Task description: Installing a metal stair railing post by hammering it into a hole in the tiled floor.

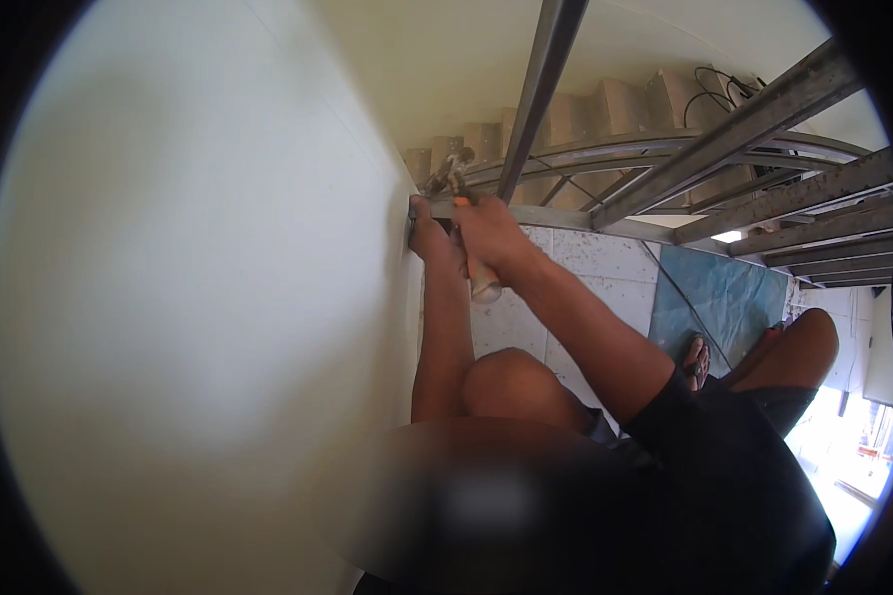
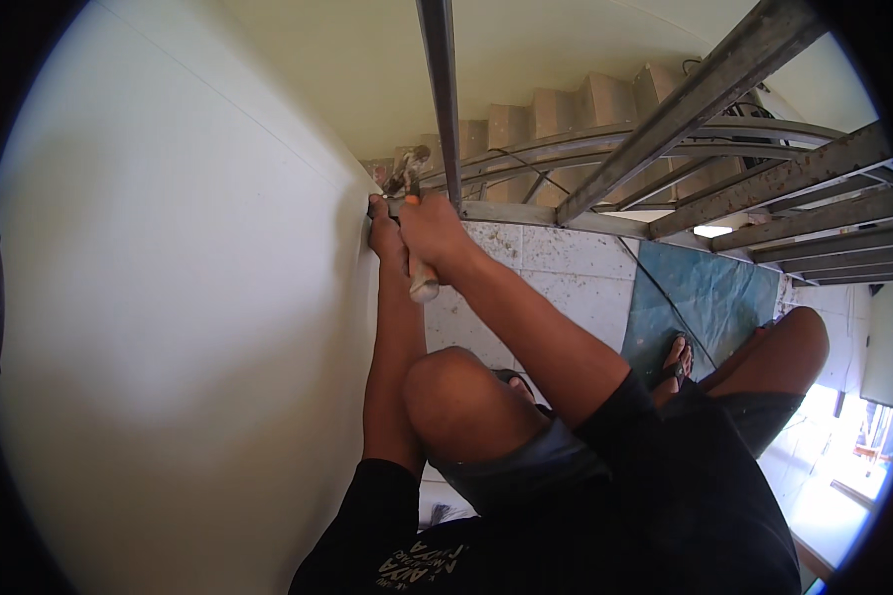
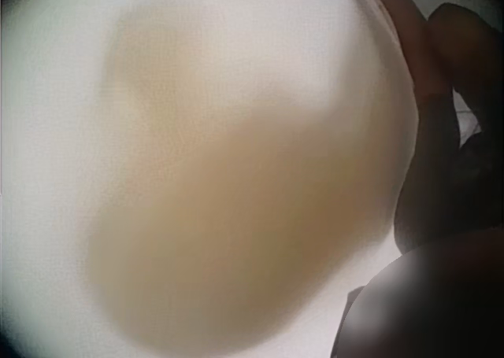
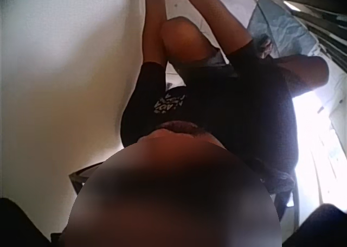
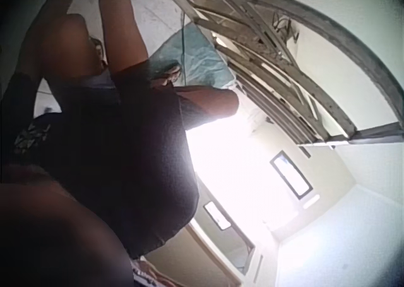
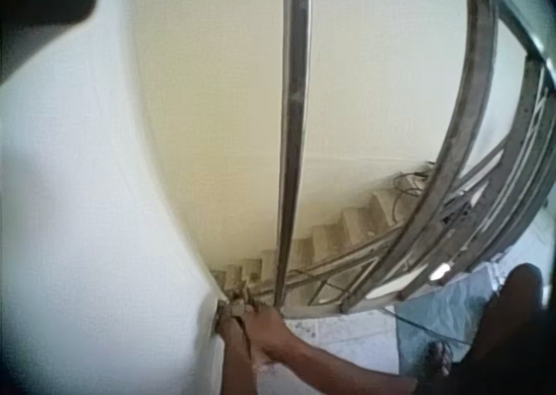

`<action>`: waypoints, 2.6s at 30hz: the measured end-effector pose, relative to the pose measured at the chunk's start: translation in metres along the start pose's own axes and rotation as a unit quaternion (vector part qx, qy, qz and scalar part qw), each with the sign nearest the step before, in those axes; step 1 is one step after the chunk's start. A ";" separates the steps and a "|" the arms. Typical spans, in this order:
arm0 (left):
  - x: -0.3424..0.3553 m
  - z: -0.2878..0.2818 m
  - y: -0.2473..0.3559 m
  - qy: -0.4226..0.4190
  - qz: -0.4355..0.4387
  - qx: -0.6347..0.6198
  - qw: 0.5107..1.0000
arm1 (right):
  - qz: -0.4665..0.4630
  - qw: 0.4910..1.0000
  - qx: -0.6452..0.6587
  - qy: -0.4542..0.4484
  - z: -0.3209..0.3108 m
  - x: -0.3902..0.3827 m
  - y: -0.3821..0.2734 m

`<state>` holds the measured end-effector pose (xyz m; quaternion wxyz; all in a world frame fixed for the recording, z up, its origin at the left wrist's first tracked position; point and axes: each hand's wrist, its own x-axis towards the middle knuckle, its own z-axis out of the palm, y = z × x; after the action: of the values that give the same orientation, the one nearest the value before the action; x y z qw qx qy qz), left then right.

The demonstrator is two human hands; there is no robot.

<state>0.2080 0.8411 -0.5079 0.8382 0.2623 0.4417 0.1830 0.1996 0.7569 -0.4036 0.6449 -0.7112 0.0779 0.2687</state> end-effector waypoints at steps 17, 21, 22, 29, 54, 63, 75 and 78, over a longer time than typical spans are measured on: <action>0.013 -0.006 0.002 -0.011 0.034 0.110 0.993 | -0.012 0.984 0.178 0.017 0.009 -0.010 0.004; 0.006 -0.004 0.004 0.047 -0.052 0.179 0.981 | 0.049 0.981 0.188 -0.013 0.001 -0.007 0.008; 0.003 -0.002 0.003 0.049 -0.057 0.183 0.980 | 0.063 0.978 0.193 -0.047 0.000 -0.007 0.009; 0.003 -0.002 0.003 0.010 0.006 0.106 0.994 | 0.014 0.991 0.131 -0.026 -0.001 -0.015 0.005; -0.035 -0.090 -0.024 -0.150 0.030 0.312 0.938 | 0.063 0.988 0.133 -0.048 -0.010 -0.020 -0.004; -0.128 -0.190 -0.070 -0.054 0.303 0.606 0.734 | 0.034 0.993 0.110 -0.015 -0.004 -0.020 -0.011; -0.149 -0.209 -0.068 -0.111 0.334 0.687 0.636 | 0.104 0.992 0.060 -0.035 -0.001 -0.018 -0.012; -0.149 -0.210 -0.067 -0.117 0.334 0.694 0.627 | 0.033 0.996 0.068 -0.053 -0.006 -0.018 -0.014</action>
<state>-0.0440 0.7656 -0.5514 0.3336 0.9152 0.2186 0.0575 0.1926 0.7492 -0.3824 0.6859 -0.6475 0.0851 0.3211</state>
